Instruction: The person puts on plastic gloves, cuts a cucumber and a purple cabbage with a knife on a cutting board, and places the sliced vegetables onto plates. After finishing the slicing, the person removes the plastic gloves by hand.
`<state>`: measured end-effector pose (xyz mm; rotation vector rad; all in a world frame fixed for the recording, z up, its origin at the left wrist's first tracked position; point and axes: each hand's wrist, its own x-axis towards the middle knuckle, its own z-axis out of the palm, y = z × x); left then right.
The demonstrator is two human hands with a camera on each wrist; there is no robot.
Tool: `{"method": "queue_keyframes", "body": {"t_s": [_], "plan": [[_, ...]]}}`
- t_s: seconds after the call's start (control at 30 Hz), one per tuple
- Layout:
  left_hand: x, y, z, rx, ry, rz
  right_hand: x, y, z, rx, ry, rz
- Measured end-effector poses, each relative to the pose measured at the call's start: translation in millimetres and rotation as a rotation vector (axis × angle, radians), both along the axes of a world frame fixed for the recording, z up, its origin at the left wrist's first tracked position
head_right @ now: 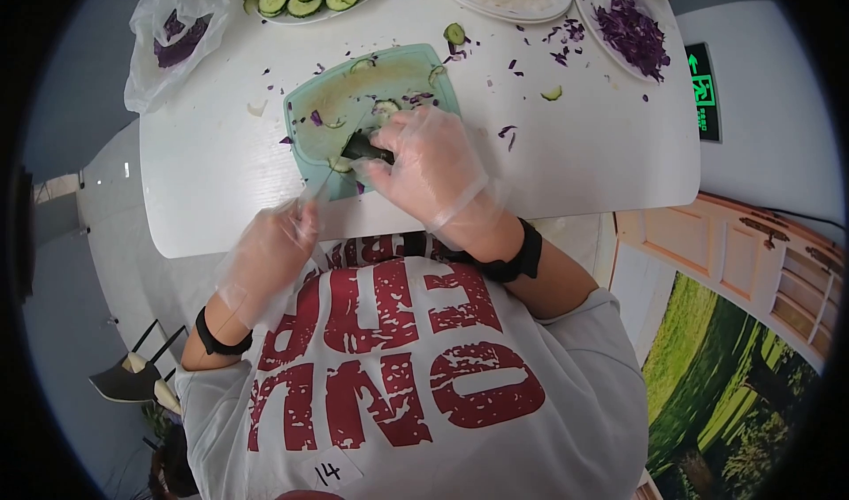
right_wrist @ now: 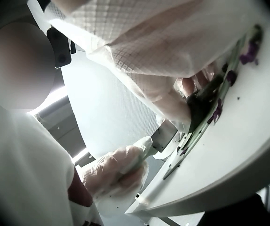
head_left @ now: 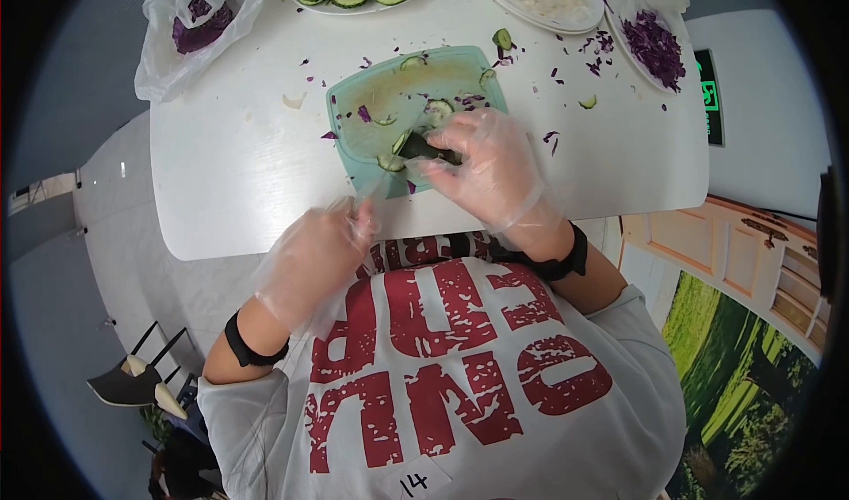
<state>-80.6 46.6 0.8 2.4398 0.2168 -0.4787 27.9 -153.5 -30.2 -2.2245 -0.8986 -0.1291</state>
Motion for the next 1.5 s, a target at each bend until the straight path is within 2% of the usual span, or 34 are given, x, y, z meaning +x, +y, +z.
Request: {"method": "queue_keyframes", "body": {"t_s": [0.1, 0.23, 0.4, 0.5, 0.6, 0.73, 0.8, 0.83, 0.9, 1.03, 1.1, 1.3, 1.43, 1.5], "plan": [[4.8, -3.0, 1.6, -0.018, 0.057, 0.02, -0.1, 0.2, -1.7, -0.007, 0.007, 0.012], [2.5, -0.6, -8.2, 0.024, -0.002, -0.011, -0.3, -0.4, -2.6, -0.004, 0.0, 0.009], [0.6, -0.1, -7.4, 0.034, 0.098, -0.011, -2.0, 1.1, 0.6, -0.056, 0.074, -0.017], [1.7, 1.3, -16.1, 0.025, 0.019, -0.004, -1.0, 0.5, -0.2, -0.05, 0.072, -0.006], [0.9, 0.3, -12.3, 0.078, 0.015, -0.008, -0.3, -0.6, -2.6, -0.009, -0.022, 0.001], [1.8, 2.7, -6.9, 0.123, 0.036, -0.041, -1.7, -0.8, -3.7, -0.001, -0.03, -0.016], [6.1, 1.1, -1.2, 0.233, -0.086, -0.14, -1.2, -0.9, -3.4, -0.009, 0.02, -0.007], [7.4, 2.2, -4.1, 0.236, -0.09, -0.135, -1.4, -0.8, -3.1, -0.007, 0.016, -0.003], [7.9, 5.0, -13.6, 0.311, -0.247, -0.109, -3.5, -0.8, -3.2, -0.061, 0.1, -0.066], [8.9, 13.4, -14.4, 0.346, -0.439, -0.086, -4.5, -4.7, 1.7, -0.055, 0.084, -0.063], [8.8, 15.4, -9.9, 0.272, -0.465, 0.002, -2.6, -5.9, 12.3, 0.059, -0.043, -0.114], [11.1, 17.0, 8.4, 0.232, -0.491, 0.029, 10.4, 1.3, 29.9, -0.024, -0.334, 0.029], [11.0, 15.3, 15.6, 0.18, -0.493, -0.003, 17.6, 7.5, 36.9, -0.034, -0.364, 0.032], [11.1, 15.5, 15.7, 0.162, -0.475, -0.016, 26.0, 7.7, 35.2, -0.028, -0.422, 0.108]]}}
